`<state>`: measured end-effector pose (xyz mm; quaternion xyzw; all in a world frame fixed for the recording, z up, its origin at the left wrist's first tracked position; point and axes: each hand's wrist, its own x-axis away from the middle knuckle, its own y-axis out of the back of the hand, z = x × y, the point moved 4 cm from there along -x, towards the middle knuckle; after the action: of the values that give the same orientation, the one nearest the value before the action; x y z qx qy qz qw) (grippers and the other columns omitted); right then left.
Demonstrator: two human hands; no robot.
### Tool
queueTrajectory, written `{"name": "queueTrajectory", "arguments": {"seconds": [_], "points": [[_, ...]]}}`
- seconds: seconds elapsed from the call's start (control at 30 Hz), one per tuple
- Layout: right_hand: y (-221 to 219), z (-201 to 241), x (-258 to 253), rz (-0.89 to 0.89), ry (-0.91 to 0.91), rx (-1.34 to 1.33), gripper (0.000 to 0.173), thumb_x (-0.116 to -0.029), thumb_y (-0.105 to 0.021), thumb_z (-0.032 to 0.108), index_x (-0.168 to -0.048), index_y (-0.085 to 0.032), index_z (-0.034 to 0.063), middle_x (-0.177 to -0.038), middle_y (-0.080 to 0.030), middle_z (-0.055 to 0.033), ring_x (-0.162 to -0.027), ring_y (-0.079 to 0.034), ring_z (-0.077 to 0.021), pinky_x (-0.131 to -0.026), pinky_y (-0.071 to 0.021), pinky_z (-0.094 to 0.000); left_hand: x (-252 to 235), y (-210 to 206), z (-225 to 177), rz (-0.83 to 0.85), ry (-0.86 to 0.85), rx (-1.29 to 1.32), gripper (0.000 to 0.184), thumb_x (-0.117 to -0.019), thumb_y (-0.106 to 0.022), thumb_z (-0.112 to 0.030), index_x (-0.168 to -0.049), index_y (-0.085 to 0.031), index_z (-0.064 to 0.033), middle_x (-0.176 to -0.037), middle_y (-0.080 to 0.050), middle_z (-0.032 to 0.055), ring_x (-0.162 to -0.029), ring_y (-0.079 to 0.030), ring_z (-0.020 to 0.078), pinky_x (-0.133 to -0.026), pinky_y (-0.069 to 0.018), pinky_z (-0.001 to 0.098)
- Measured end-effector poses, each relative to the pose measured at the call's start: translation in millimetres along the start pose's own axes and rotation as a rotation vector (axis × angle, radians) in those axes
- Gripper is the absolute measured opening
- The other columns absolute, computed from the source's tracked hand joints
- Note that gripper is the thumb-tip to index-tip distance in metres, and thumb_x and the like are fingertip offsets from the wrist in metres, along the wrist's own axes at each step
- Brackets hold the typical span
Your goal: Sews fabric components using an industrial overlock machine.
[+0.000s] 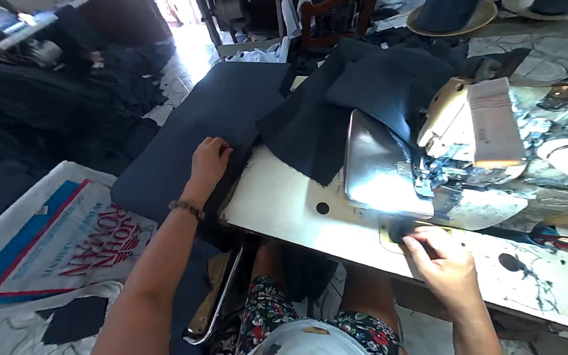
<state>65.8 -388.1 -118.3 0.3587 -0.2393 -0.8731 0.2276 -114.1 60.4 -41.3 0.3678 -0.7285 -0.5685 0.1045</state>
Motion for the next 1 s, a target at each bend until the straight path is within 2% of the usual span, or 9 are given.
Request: {"name": "queueTrajectory", "arguments": {"seconds": [0.2, 0.43, 0.53, 0.57, 0.63, 0.7, 0.77, 0.9, 1.0], "points": [[4.5, 0.5, 1.2, -0.030, 0.010, -0.016, 0.030, -0.0968, -0.057, 0.020, -0.087, -0.072, -0.0048, -0.095, -0.071, -0.0171, -0.096, -0.066, -0.0102, -0.089, -0.0491, -0.0187, -18.4, 9.4, 15.1, 0.056, 0.061, 0.133, 0.027, -0.1060, -0.055, -0.015, -0.115, -0.068, 0.0072, -0.111, -0.069, 0.0277, -0.109, -0.066, 0.0419, -0.098, -0.0472, 0.0608], [7.7, 3.7, 3.3, -0.089, 0.007, 0.060, 0.030, -0.0979, -0.057, 0.018, -0.098, -0.071, -0.0077, -0.098, -0.070, -0.0234, -0.092, -0.068, -0.0206, -0.086, -0.0531, -0.0274, -18.2, 46.6, 11.0, 0.013, 0.140, 0.206, 0.033, -0.1102, -0.044, -0.015, -0.123, -0.059, 0.0109, -0.116, -0.064, 0.0313, -0.113, -0.062, 0.0424, -0.101, -0.0448, 0.0590], [7.1, 14.6, 12.0, -0.197, -0.106, -0.070, 0.025, -0.0978, -0.059, 0.012, -0.100, -0.071, -0.0091, -0.093, -0.070, -0.0162, -0.081, -0.064, -0.0057, -0.077, -0.0521, -0.0163, 40.4, 59.0, -40.8, 0.143, 0.011, 0.360, 0.031, -0.1108, -0.042, -0.012, -0.127, -0.061, 0.0058, -0.114, -0.067, 0.0237, -0.102, -0.066, 0.0292, -0.094, -0.0513, 0.0477], [1.5, 24.2, 14.5, -0.165, -0.204, -0.241, 0.021, -0.0994, -0.056, 0.010, -0.102, -0.069, -0.0068, -0.091, -0.068, -0.0061, -0.076, -0.062, 0.0025, -0.071, -0.0519, -0.0119, 65.4, 53.7, -57.2, 0.197, -0.046, 0.403, 0.030, -0.1105, -0.043, -0.012, -0.126, -0.063, 0.0033, -0.109, -0.069, 0.0190, -0.094, -0.066, 0.0225, -0.088, -0.0537, 0.0429], [-19.9, 52.7, 18.0, 0.084, -0.455, -0.679, 0.027, -0.1061, -0.041, 0.016, -0.115, -0.061, 0.0017, -0.094, -0.070, 0.0054, -0.073, -0.065, 0.0009, -0.068, -0.0573, -0.0185, 108.8, 28.9, -79.9, 0.332, -0.131, 0.485, 0.030, -0.1093, -0.045, -0.012, -0.127, -0.065, 0.0021, -0.105, -0.071, 0.0150, -0.088, -0.067, 0.0172, -0.082, -0.0564, 0.0399], [-46.5, 80.9, 21.2, 0.415, -0.570, -1.028, 0.056, -0.1065, -0.040, 0.047, -0.139, -0.048, 0.0019, -0.118, -0.070, -0.0003, -0.097, -0.071, -0.0113, -0.087, -0.0596, -0.0319, 153.2, -2.0, -97.0, 0.476, -0.178, 0.542, 0.033, -0.1080, -0.046, -0.014, -0.130, -0.066, 0.0001, -0.111, -0.071, 0.0126, -0.096, -0.068, 0.0146, -0.089, -0.0563, 0.0362], [-67.1, 98.9, 18.1, 0.586, -0.620, -1.226, 0.081, -0.0983, -0.050, 0.063, -0.150, -0.035, 0.0029, -0.131, -0.065, -0.0032, -0.116, -0.066, -0.0136, -0.100, -0.0542, -0.0344, 193.4, -23.2, -117.1, 0.544, -0.268, 0.562, 0.034, -0.1062, -0.046, -0.012, -0.130, -0.067, 0.0005, -0.108, -0.070, 0.0144, -0.097, -0.067, 0.0174, -0.090, -0.0545, 0.0335], [-73.0, 103.2, 9.2, 0.379, -0.935, -1.220, 0.032, -0.1091, -0.042, 0.032, -0.122, -0.059, 0.0081, -0.096, -0.074, -0.0028, -0.088, -0.072, -0.0111, -0.080, -0.0612, -0.0307, 251.6, -46.1, -143.3, 0.653, -0.553, 0.594, 0.029, -0.1009, -0.051, -0.001, -0.123, -0.071, 0.0016, -0.091, -0.067, 0.0173, -0.084, -0.066, 0.0255, -0.081, -0.0560, 0.0358], [-72.6, 96.3, 13.2, 0.250, -1.014, -1.086, 0.023, -0.1097, -0.046, 0.019, -0.124, -0.057, 0.0061, -0.095, -0.072, -0.0056, -0.085, -0.072, -0.0119, -0.077, -0.0613, -0.0306, 250.9, -45.4, -149.9, 0.645, -0.754, 0.481, 0.025, -0.1019, -0.057, -0.007, -0.122, -0.072, -0.0038, -0.095, -0.071, 0.0143, -0.086, -0.071, 0.0260, -0.080, -0.0598, 0.0390]]}}
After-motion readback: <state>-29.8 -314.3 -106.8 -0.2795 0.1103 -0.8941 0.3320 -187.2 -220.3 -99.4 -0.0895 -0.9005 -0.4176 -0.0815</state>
